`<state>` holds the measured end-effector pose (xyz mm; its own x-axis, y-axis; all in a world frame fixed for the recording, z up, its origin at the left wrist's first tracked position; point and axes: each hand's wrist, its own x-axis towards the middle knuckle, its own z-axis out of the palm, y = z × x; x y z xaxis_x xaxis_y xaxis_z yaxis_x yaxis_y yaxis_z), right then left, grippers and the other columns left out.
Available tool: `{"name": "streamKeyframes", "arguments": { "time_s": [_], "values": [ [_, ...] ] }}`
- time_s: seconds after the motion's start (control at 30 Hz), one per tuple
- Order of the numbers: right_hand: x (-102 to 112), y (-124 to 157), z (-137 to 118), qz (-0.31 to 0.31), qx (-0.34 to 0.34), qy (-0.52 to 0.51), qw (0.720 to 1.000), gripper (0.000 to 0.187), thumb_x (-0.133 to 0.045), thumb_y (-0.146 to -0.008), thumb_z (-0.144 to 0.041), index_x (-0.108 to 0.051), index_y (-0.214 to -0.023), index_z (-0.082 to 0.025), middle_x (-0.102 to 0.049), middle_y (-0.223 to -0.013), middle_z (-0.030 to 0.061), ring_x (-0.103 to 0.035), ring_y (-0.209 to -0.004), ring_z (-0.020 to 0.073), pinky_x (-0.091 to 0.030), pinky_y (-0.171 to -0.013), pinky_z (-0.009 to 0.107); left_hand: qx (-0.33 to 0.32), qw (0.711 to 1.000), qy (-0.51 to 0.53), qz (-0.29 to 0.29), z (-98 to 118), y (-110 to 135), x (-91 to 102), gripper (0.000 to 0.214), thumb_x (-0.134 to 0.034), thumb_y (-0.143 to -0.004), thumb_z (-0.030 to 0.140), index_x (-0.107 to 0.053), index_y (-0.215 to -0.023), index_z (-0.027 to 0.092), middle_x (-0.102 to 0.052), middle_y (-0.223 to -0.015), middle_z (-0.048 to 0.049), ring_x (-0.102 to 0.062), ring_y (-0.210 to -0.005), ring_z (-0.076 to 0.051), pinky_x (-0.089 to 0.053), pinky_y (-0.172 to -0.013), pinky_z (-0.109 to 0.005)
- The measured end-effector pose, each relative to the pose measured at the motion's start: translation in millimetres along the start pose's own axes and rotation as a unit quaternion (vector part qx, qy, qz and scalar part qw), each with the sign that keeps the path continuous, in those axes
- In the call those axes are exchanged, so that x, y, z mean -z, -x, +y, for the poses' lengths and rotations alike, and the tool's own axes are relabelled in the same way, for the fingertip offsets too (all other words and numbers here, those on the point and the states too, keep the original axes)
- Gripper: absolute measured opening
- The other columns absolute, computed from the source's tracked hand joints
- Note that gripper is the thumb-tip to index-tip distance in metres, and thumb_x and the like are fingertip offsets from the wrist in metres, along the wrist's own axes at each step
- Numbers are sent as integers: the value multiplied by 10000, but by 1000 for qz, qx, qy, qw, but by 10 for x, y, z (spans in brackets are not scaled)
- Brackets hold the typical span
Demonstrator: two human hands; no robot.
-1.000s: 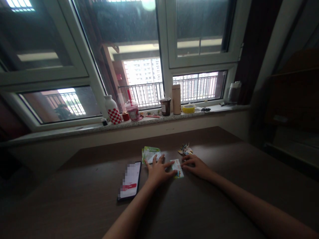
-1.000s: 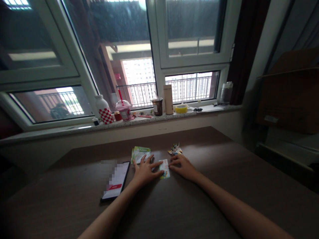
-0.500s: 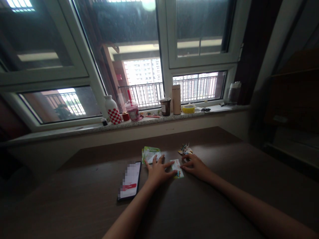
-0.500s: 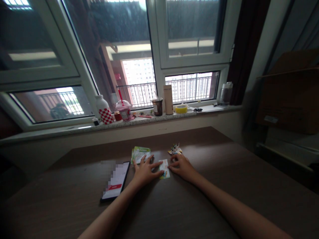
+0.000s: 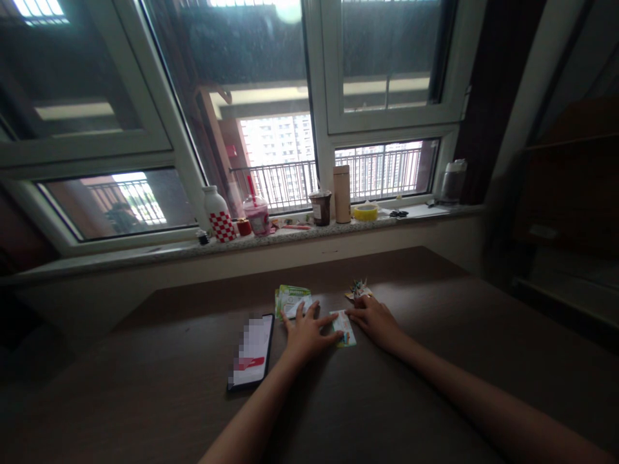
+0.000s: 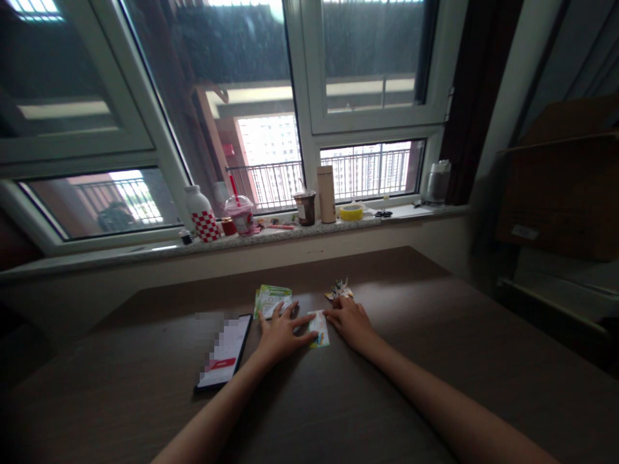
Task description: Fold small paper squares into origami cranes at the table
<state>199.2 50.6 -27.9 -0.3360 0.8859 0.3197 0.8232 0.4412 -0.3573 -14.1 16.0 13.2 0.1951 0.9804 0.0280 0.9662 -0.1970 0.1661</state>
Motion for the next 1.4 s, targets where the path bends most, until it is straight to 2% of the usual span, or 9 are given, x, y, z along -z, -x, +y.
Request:
{"name": "streamKeyframes", "arguments": {
  "time_s": [0.3,0.47,0.6,0.7,0.93,1.13,1.4],
  "values": [
    [2,15,-89,6,-7,64,998,310,-505,-952,-358,-661,-1218,-331,-582,-1158,107,-535,-1124,288,-434,-890,417,2,1000,0,-3,4,-1,-4,572,-452,-768,783,-515,-1292,564,-329,-1576,35,-132,-1465,-440,59,-1048,-782],
    [-24,19,-39,30,13,16,999,327,-541,-934,-333,-659,-1232,-267,-573,-1192,125,-531,-1145,279,-437,-938,421,-2,1000,9,4,-8,6,-10,553,-457,-772,778,-519,-1282,573,-332,-1576,25,-133,-1468,-431,67,-1041,-786],
    [-46,8,-9,45,36,-22,998,229,-587,-905,-316,-744,-1065,-271,-593,-1136,101,-544,-1107,255,-439,-948,401,-7,1000,10,5,-22,4,-21,548,-454,-776,778,-510,-1284,581,-336,-1573,35,-138,-1466,-434,71,-1029,-797],
    [-45,-6,-20,45,17,-34,998,187,-633,-870,-328,-766,-998,-296,-609,-1098,81,-550,-1093,252,-438,-943,404,-5,1000,3,1,-21,4,-18,553,-448,-780,776,-506,-1292,574,-338,-1572,37,-138,-1464,-440,81,-1023,-801],
    [12,-37,-42,22,-23,-56,998,197,-679,-819,-370,-774,-985,-324,-618,-1085,63,-556,-1089,244,-429,-940,389,0,1000,-7,-8,-1,7,-1,572,-433,-785,779,-491,-1312,565,-315,-1582,39,-128,-1463,-449,64,-1036,-794],
    [74,-38,-21,-17,-18,-70,997,292,-713,-778,-430,-757,-1049,-331,-606,-1134,69,-533,-1136,264,-404,-985,415,-6,1000,-3,-2,-20,5,-18,564,-429,-784,788,-482,-1306,581,-315,-1584,8,-135,-1473,-416,69,-1025,-798],
    [165,17,-15,-72,2,-59,996,441,-724,-762,-449,-697,-1184,-323,-546,-1272,98,-484,-1228,298,-382,-1032,440,-5,1000,2,5,-37,-6,-50,545,-425,-782,792,-486,-1289,601,-333,-1574,32,-149,-1469,-421,65,-1024,-802]
  ]
}}
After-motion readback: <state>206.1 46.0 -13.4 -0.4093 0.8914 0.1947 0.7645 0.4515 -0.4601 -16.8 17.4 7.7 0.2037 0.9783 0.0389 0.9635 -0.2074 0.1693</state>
